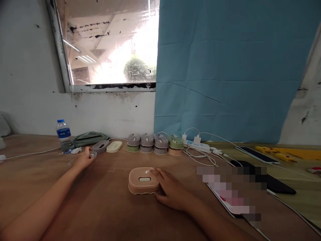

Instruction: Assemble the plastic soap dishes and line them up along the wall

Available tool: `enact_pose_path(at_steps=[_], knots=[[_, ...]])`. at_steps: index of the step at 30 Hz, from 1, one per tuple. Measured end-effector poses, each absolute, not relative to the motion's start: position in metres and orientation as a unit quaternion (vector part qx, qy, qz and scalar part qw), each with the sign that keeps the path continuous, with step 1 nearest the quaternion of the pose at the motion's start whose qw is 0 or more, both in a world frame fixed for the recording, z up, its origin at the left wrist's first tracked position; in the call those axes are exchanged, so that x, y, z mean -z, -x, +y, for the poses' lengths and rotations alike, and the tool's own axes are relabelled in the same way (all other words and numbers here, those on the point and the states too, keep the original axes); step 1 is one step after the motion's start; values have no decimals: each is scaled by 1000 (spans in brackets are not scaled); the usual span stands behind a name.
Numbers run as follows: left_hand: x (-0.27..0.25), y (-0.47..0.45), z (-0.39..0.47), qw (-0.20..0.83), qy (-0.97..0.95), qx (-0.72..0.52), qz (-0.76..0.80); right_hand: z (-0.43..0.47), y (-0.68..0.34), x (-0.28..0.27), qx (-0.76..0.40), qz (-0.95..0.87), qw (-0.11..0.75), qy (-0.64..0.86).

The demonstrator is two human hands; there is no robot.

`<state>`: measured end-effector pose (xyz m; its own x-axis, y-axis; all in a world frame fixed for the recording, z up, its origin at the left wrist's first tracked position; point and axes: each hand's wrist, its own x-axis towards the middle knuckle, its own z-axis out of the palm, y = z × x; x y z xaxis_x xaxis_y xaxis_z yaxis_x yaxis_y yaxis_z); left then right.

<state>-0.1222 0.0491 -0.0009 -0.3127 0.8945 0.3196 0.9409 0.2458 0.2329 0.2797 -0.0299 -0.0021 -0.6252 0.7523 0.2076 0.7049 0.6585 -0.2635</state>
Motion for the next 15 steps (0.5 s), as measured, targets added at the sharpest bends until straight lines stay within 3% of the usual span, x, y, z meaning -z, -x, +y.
enact_pose_path(at_steps=[9,15], knots=[[0,115,49,-13,642,290,-709,-26,-279,10,-71,-876,183,440],[-3,115,44,-4,682,211,-701,-25,-279,12,-81,-876,190,437]])
